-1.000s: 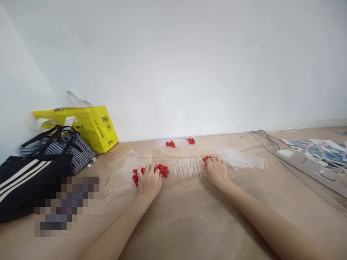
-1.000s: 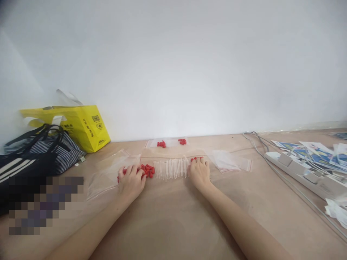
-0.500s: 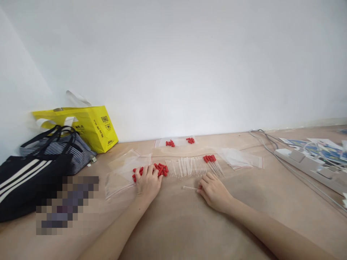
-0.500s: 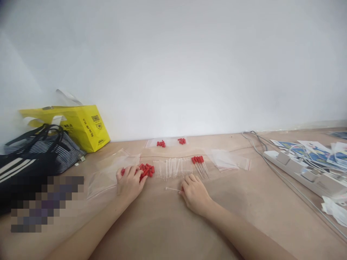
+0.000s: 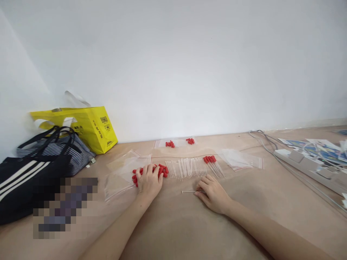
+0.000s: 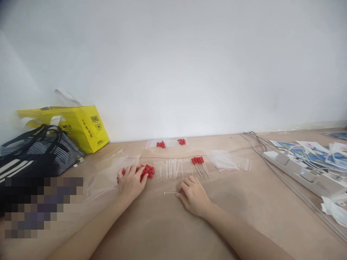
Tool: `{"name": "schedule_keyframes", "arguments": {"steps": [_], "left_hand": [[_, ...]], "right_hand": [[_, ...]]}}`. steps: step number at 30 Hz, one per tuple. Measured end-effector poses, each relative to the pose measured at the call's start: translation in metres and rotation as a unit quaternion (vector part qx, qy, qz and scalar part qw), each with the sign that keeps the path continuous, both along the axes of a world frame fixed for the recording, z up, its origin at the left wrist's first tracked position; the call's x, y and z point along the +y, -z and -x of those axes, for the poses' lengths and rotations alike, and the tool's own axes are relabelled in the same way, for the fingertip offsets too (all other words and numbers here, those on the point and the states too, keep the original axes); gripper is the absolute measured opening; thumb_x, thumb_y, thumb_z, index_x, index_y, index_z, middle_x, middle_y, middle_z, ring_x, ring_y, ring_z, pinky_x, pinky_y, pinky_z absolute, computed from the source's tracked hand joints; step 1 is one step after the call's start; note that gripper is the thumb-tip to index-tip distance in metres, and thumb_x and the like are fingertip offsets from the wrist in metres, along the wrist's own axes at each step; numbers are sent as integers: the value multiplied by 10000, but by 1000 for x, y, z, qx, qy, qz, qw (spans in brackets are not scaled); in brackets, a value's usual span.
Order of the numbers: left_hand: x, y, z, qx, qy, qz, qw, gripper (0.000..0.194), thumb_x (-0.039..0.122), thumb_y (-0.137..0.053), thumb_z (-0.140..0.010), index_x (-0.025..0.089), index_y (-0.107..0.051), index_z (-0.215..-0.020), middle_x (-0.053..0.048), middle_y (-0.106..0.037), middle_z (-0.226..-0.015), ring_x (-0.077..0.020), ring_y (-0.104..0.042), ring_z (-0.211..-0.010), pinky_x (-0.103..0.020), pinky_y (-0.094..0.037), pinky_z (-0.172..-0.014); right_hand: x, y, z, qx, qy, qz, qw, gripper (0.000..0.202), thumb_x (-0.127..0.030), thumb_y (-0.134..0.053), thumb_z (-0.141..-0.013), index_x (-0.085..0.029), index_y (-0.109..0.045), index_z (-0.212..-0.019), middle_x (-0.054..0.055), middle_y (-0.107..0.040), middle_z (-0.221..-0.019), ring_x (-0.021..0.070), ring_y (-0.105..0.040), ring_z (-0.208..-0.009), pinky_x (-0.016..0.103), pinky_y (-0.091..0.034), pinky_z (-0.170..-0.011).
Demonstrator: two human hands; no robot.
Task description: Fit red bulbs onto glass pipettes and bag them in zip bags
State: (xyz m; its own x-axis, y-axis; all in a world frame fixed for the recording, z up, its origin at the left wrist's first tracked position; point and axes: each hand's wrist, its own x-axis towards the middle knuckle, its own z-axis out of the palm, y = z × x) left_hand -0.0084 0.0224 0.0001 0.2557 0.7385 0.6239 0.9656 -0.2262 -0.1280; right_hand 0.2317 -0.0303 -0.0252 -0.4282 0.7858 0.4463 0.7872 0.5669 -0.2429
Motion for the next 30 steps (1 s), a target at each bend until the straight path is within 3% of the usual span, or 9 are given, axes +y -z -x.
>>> {"name": "schedule_keyframes", "arguments": {"steps": [4, 17, 23, 27, 30], "left_hand": [[7, 2, 0, -31, -10, 18, 999, 207, 318, -469, -785, 217, -651, -790, -76, -597, -924, -257, -479, -879, -477, -249, -844], [15, 6, -6, -47, 27, -9, 998, 178, 249, -502, -758, 223, -661, -684, -52, -635, -859, -255, -511, -845, -496, -243, -835], [17, 8, -7, -62, 39, -43, 996, 172, 253, -526, -763, 252, -669, -667, -37, -634, -972, -274, -510, -916, -548, -202, -869], [11, 5, -6, -97, 93, -91, 987, 156, 268, -519, -790, 251, -666, -740, -51, -623, -1000, -260, -523, -935, -549, -214, -893], [-5, 4, -9, -114, 193, -55, 973, 162, 241, -482, -818, 210, -640, -803, -57, -629, -920, -208, -538, -871, -404, -360, -822]], "right_hand": [[1, 1, 1, 15, -12, 7, 1000, 68, -209, -498, -798, -177, -514, -741, 27, -558, -756, 165, -454, -741, 284, -346, -663], [4, 3, 1, 35, -31, 16, 999, 87, -204, -481, -809, -172, -510, -734, 36, -554, -743, 162, -451, -730, 285, -353, -650], [3, 3, 1, 35, -32, 3, 999, 83, -197, -480, -810, -173, -505, -734, 30, -550, -735, 151, -451, -718, 274, -351, -648], [4, 3, 1, 39, -31, 15, 999, 70, -187, -488, -802, -173, -499, -734, 23, -554, -741, 151, -445, -724, 276, -349, -660], [5, 4, 0, 46, -35, 21, 998, 74, -186, -486, -803, -172, -498, -731, 25, -555, -745, 154, -443, -727, 281, -350, -662]]}}
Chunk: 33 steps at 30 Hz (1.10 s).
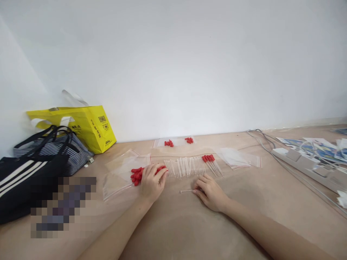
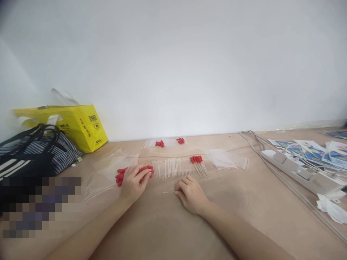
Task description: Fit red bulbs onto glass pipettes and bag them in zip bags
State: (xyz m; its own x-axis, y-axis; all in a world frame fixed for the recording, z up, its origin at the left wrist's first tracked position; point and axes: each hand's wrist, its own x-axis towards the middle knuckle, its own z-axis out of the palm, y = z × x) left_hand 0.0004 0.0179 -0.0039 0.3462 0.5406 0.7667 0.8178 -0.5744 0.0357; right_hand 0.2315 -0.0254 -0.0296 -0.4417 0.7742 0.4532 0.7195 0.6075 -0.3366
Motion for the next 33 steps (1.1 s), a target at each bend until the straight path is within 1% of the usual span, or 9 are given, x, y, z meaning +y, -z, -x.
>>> {"name": "schedule_keyframes", "arguments": {"steps": [3, 5, 9, 12, 15, 19, 23, 27, 33], "left_hand": [[-22, 5, -8, 31, 105, 103, 989, 169, 224, -446, -839, 191, -611, -819, -33, -620, -763, -166, -534, -744, -313, -412, -705], [-35, 10, -12, 41, 143, 166, 975, 175, 229, -442, -841, 187, -606, -798, -30, -603, -736, -159, -527, -721, -295, -424, -678], [-44, 14, -14, 5, 144, 261, 955, 152, 251, -517, -791, 181, -598, -898, -42, -583, -837, -164, -538, -786, -294, -454, -707], [-43, 12, -12, -4, 140, 287, 948, 220, 265, -546, -762, 187, -603, -960, -56, -572, -917, -182, -539, -855, -324, -455, -764], [-41, 11, -12, 10, 131, 281, 951, 219, 268, -528, -774, 209, -626, -960, -58, -582, -925, -197, -533, -881, -356, -444, -788], [-38, 13, -15, 34, 103, 241, 964, 184, 255, -527, -778, 235, -652, -911, -54, -609, -927, -215, -522, -892, -391, -429, -772], [-35, 15, -17, 40, 121, 200, 971, 167, 205, -507, -792, 242, -662, -842, -36, -646, -889, -202, -547, -866, -384, -424, -758], [-34, 17, -18, 30, 156, 168, 973, 186, 160, -461, -815, 216, -632, -862, -15, -680, -848, -201, -578, -888, -460, -367, -881], [-37, 16, -18, 23, 134, 154, 979, 172, 164, -421, -838, 196, -589, -853, 3, -686, -796, -191, -602, -887, -519, -249, -984]], "right_hand": [[1, 1, -1, 7, -6, 3, 1000, 78, -186, -481, -806, -172, -502, -732, 26, -555, -745, 153, -445, -724, 282, -354, -661], [1, 1, -1, 11, -6, 8, 1000, 84, -182, -478, -806, -172, -506, -728, 26, -554, -738, 153, -449, -725, 283, -359, -664], [1, -1, -2, 22, -10, 22, 999, 67, -206, -495, -798, -173, -543, -767, 34, -563, -760, 158, -463, -738, 291, -374, -678], [2, 0, -3, 30, -18, 24, 999, 175, -277, -528, -789, -194, -589, -930, 44, -578, -836, 167, -476, -776, 306, -379, -705], [4, 2, -2, 15, -14, 16, 1000, 262, -338, -537, -788, -244, -595, -1025, 45, -587, -896, 174, -482, -818, 320, -369, -728], [6, 4, 4, -8, -8, 7, 1000, 167, -327, -516, -808, -280, -644, -905, 19, -599, -905, 166, -482, -836, 323, -346, -735], [4, 4, 11, -7, -9, -15, 1000, 138, -258, -507, -819, -246, -645, -822, 15, -606, -857, 156, -479, -835, 309, -338, -734], [1, 4, 15, -8, -3, -36, 999, 117, -208, -495, -821, -202, -604, -780, 21, -606, -808, 157, -478, -810, 300, -335, -716], [-4, 3, 18, 7, 28, -66, 997, 111, -181, -459, -830, -180, -554, -772, 21, -606, -736, 153, -489, -780, 320, -304, -758]]}}
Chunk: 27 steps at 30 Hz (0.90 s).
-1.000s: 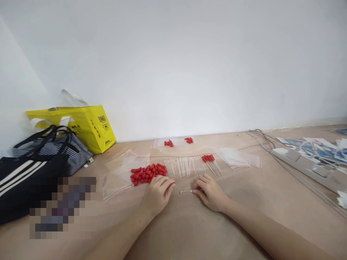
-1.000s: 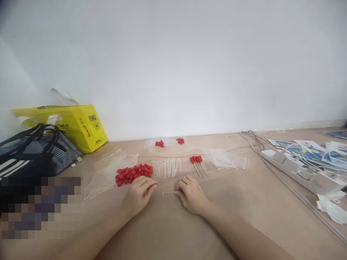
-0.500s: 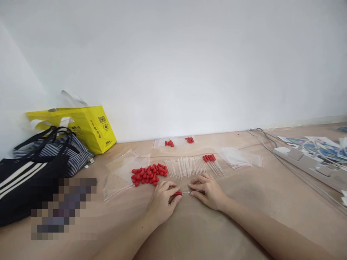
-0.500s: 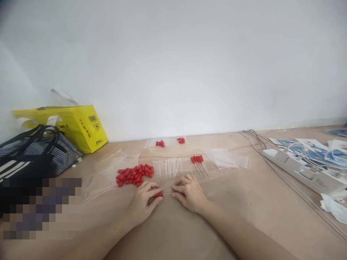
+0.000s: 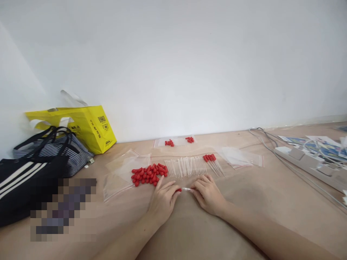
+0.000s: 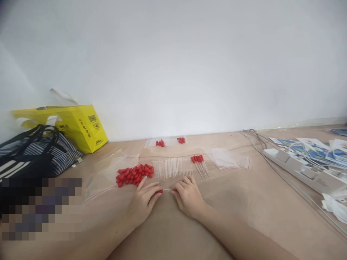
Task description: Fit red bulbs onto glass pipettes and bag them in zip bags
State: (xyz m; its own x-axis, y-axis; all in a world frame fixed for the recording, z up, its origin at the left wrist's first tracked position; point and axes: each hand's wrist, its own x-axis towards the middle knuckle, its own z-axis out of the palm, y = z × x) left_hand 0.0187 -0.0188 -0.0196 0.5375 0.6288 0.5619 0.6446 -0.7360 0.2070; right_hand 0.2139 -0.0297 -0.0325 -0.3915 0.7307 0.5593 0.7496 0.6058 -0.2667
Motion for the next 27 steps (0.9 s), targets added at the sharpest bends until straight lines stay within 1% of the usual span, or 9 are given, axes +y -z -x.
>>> {"name": "schedule_keyframes", "arguments": {"steps": [3, 6, 10, 13, 16, 22, 27], "left_hand": [[-1, -2, -1, -2, -9, -5, 1000, 162, 173, -423, -839, 194, -583, -828, 5, -678, -771, -172, -612, -843, -520, -200, -1010], [-2, -5, -3, -6, -14, -5, 1000, 163, 179, -417, -841, 191, -577, -808, 3, -669, -762, -153, -614, -779, -510, -206, -1006], [-3, -6, -4, -20, -16, -3, 1000, 154, 190, -422, -838, 197, -567, -787, 18, -661, -727, -144, -605, -714, -498, -256, -970], [-3, -4, -3, -24, -13, -2, 1000, 167, 211, -415, -842, 197, -567, -775, 8, -650, -696, -148, -597, -690, -469, -320, -916], [-3, -1, -2, -29, -11, 0, 1000, 181, 216, -401, -847, 194, -563, -771, 1, -636, -678, -146, -589, -665, -443, -355, -878], [-6, -2, -2, -25, 10, 8, 1000, 180, 199, -401, -843, 201, -563, -765, 9, -634, -665, -142, -585, -660, -421, -352, -873], [-7, -5, -2, -19, 35, 30, 999, 176, 163, -397, -834, 203, -558, -774, 19, -645, -684, -135, -589, -671, -412, -337, -876]], "right_hand": [[-3, -2, 2, 12, -6, -10, 1000, 121, -167, -447, -829, -181, -551, -769, 11, -613, -707, 153, -493, -781, 365, -258, -833], [-5, -4, 3, 12, -17, -22, 1000, 137, -168, -439, -831, -191, -572, -805, 13, -617, -706, 155, -485, -785, 386, -232, -854], [-4, -2, 3, 7, -49, -45, 998, 172, -177, -446, -828, -211, -604, -888, 20, -605, -688, 153, -451, -736, 367, -261, -801], [-3, -1, 2, -1, -55, -52, 997, 197, -191, -441, -830, -214, -611, -928, 24, -574, -640, 147, -418, -686, 332, -282, -724], [-3, -2, 2, -3, -62, -53, 997, 213, -188, -431, -830, -212, -608, -946, 25, -560, -636, 145, -398, -673, 310, -279, -674], [-2, -4, -1, -35, -99, -63, 992, 252, -127, -384, -807, -188, -608, -904, 35, -529, -633, 152, -391, -687, 317, -283, -684], [1, -5, -3, -56, -114, -77, 989, 272, -88, -383, -765, -176, -594, -913, 31, -511, -625, 155, -378, -683, 320, -283, -688]]}}
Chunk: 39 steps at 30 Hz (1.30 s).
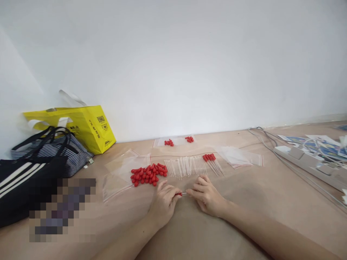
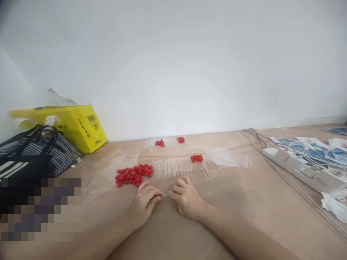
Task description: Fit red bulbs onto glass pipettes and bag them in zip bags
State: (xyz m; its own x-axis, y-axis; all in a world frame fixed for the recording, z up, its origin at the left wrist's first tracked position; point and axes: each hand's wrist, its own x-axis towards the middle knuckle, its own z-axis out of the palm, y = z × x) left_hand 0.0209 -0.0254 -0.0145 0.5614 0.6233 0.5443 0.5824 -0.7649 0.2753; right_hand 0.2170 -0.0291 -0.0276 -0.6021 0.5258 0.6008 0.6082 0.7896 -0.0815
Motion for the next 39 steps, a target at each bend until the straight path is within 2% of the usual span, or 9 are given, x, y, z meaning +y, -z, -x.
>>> {"name": "schedule_keyframes", "arguments": {"steps": [6, 15, 18, 20, 24, 29, 33, 39], "left_hand": [[-1, -1, -1, 4, 14, -6, 1000, 167, 156, -403, -828, 203, -552, -768, 24, -651, -693, -130, -592, -677, -431, -296, -919], [1, -1, -7, -20, 3, 14, 1000, 152, 181, -424, -825, 197, -557, -754, 16, -640, -678, -130, -592, -659, -439, -325, -928], [6, 2, -2, 8, -5, 36, 999, 97, 235, -500, -800, 199, -582, -837, -1, -660, -766, -157, -605, -760, -477, -296, -957], [10, 4, 5, 38, -3, 32, 999, 152, 260, -536, -786, 215, -600, -916, -25, -669, -885, -193, -592, -881, -518, -264, -967], [13, 6, 14, 78, 0, 17, 997, 195, 231, -500, -812, 264, -626, -957, -29, -656, -1001, -226, -553, -1003, -566, -257, -949], [9, 4, 10, 72, 3, 25, 997, 218, 216, -478, -822, 247, -617, -987, -37, -660, -992, -224, -553, -1007, -553, -257, -959], [7, 3, 2, 47, 3, 39, 998, 175, 225, -515, -801, 231, -626, -936, -22, -676, -939, -217, -572, -966, -538, -254, -967], [3, 1, -4, -4, 2, 28, 1000, 154, 167, -460, -817, 210, -601, -775, 27, -677, -771, -164, -595, -873, -497, -107, -1032]], "right_hand": [[2, -1, 3, -16, 1, -25, 1000, 222, -89, -386, -767, -172, -589, -803, 32, -495, -604, 157, -364, -669, 325, -282, -692], [4, 0, 11, 33, 13, 51, 998, 189, -141, -438, -802, -189, -617, -840, 34, -560, -655, 152, -408, -703, 297, -298, -655], [6, -1, 6, 35, 18, 72, 997, 174, -186, -470, -817, -224, -628, -880, 23, -585, -677, 157, -421, -721, 308, -299, -667], [7, -1, 0, 32, 25, 84, 996, 168, -215, -486, -820, -248, -634, -894, 21, -597, -712, 161, -433, -738, 318, -303, -679], [7, 0, -12, 33, 23, 117, 992, 159, -249, -505, -817, -271, -640, -899, 21, -608, -836, 165, -462, -805, 331, -331, -726], [7, 3, -13, 53, 30, 139, 988, 146, -223, -507, -811, -236, -642, -866, 30, -597, -880, 160, -479, -841, 324, -373, -753], [8, 6, -8, 84, 5, 130, 988, 147, -183, -481, -820, -203, -626, -806, 37, -591, -847, 151, -487, -833, 311, -399, -752], [6, 6, -1, 138, -51, 106, 983, 157, -123, -415, -828, -168, -565, -809, 62, -570, -819, 161, -482, -842, 306, -428, -738]]}}
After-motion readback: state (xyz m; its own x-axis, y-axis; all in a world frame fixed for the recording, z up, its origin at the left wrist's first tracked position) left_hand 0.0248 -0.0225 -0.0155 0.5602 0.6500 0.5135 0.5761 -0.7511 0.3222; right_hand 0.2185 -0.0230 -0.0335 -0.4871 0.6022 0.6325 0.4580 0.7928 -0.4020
